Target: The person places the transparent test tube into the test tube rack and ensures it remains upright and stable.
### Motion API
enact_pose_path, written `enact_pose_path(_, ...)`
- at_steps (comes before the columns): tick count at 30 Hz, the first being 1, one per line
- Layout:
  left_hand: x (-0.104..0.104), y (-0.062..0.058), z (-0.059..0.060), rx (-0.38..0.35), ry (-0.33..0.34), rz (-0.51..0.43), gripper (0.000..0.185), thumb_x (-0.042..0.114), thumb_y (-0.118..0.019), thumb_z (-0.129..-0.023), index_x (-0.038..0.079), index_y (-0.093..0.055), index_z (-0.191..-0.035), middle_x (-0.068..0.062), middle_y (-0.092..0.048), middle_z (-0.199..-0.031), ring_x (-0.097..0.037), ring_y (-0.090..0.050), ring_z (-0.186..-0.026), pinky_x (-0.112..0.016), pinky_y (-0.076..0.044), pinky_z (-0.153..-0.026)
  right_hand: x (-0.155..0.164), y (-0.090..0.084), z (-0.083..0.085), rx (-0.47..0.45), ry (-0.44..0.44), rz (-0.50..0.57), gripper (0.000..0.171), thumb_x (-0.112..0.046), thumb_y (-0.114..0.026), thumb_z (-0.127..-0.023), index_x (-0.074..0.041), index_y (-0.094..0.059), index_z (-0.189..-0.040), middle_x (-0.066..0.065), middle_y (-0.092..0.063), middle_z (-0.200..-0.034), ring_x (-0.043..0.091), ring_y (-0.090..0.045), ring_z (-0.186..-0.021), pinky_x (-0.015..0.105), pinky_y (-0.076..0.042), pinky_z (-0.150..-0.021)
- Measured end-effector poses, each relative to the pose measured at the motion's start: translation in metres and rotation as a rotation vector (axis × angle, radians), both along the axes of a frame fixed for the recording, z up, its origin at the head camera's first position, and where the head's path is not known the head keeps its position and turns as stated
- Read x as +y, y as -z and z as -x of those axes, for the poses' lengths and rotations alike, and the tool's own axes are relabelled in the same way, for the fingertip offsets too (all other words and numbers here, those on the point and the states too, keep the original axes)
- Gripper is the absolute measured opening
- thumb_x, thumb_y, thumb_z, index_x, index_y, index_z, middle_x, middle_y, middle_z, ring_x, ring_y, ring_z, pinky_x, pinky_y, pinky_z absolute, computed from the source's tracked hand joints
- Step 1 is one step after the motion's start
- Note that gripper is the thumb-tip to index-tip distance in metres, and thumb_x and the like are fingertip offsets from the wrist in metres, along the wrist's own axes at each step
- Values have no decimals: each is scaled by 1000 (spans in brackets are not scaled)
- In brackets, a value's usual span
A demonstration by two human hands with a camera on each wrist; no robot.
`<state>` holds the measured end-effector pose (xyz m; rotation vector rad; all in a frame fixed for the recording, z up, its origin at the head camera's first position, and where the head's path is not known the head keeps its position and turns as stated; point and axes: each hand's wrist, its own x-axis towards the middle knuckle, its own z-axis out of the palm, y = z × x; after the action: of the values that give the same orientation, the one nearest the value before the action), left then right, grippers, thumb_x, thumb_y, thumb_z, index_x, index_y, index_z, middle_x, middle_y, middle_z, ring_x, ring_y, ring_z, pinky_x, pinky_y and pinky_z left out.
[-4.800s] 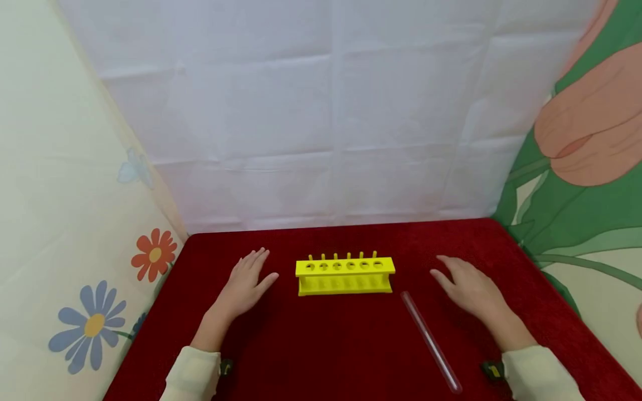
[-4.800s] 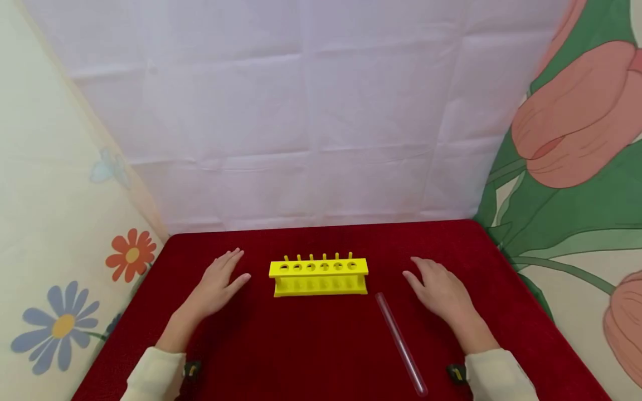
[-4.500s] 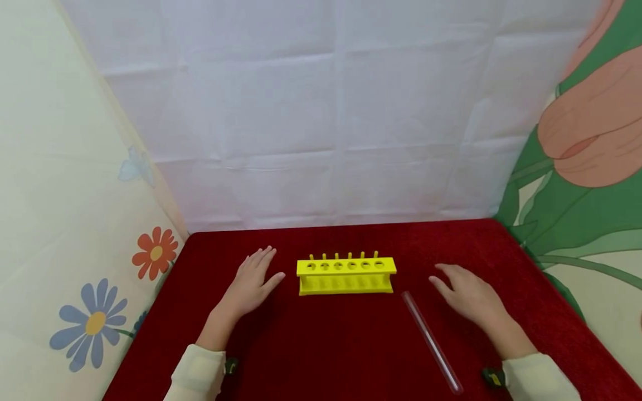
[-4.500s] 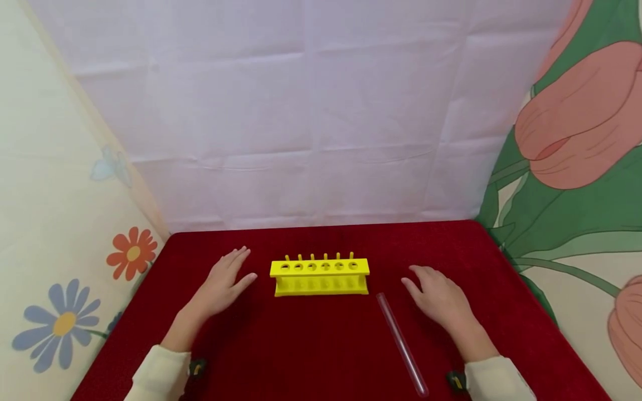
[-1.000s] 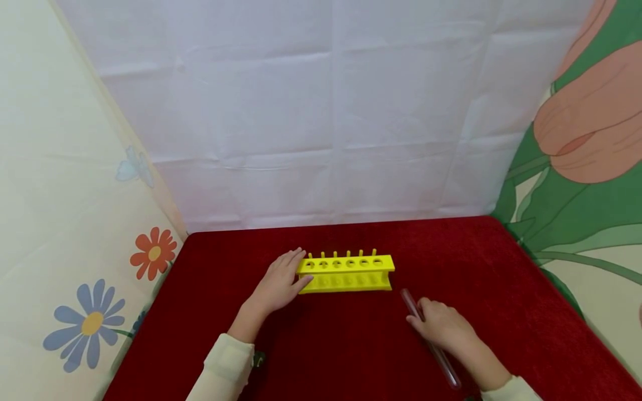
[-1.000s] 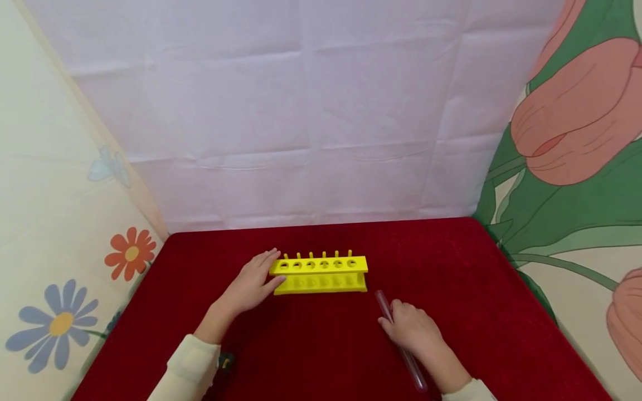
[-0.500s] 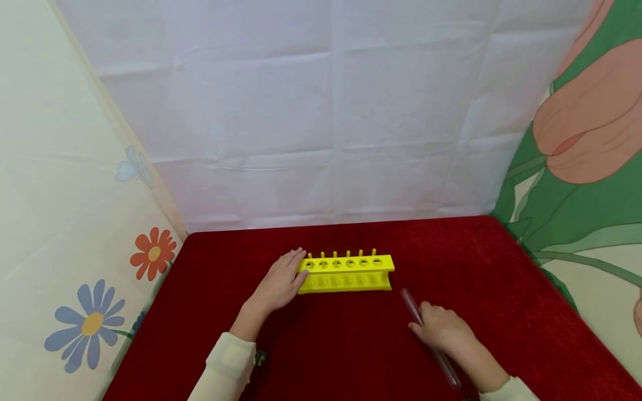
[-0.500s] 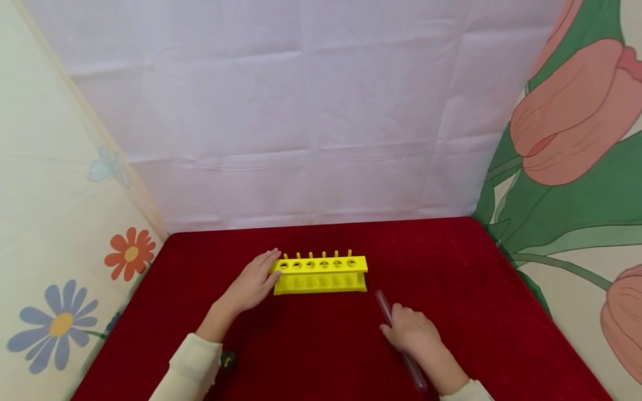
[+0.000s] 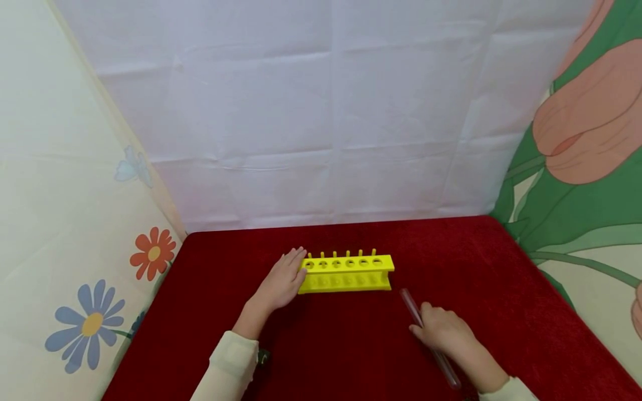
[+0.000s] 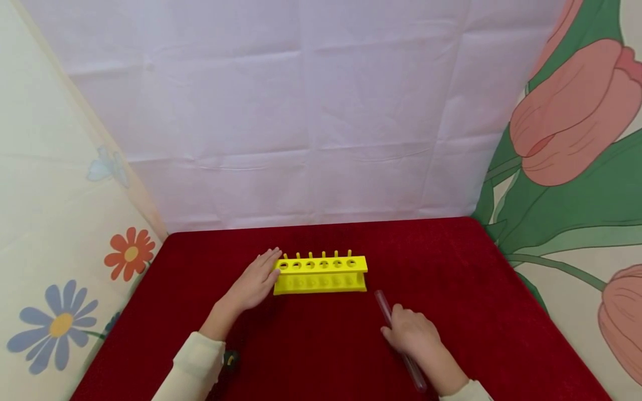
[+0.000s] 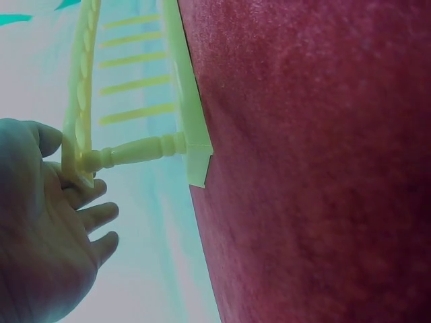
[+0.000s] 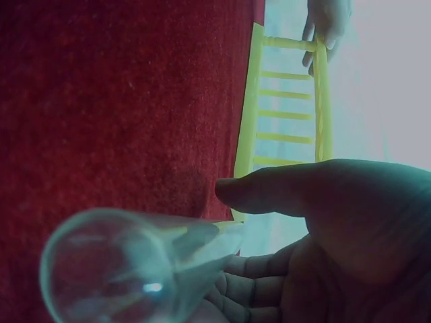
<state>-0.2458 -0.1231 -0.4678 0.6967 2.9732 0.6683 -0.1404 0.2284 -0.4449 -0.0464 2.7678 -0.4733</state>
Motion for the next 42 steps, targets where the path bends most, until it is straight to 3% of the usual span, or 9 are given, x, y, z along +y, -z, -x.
enact_pose_path(19,5,13,2,117,-6,73,55,26,-34,-110,2,-29,-159,-12,-26,-166,-30,-20,-155,-42,-17,-126,3,6,10,0,-19,-14,22,-19,-67,-94,-1,-54,-92,7,-54,-73,21,-57,-61,36,-51,-54)
enact_pose_path(29,5,11,1,102,-10,65,55,26,-33,-110,2,-27,-159,-11,-24,-167,-30,-20,-155,-43,-19,-126,7,3,15,9,-26,29,18,-18,-64,-92,-3,-55,-89,6,-55,-72,20,-56,-60,35,-50,-53)
enact_pose_path(42,7,10,1,109,-4,80,56,27,-31,-110,2,-27,-159,-12,-24,-167,-31,-20,-155,-43,-18,-126,13,-6,21,30,33,103,17,-21,-64,-92,-5,-57,-91,5,-55,-72,16,-57,-61,30,-49,-54)
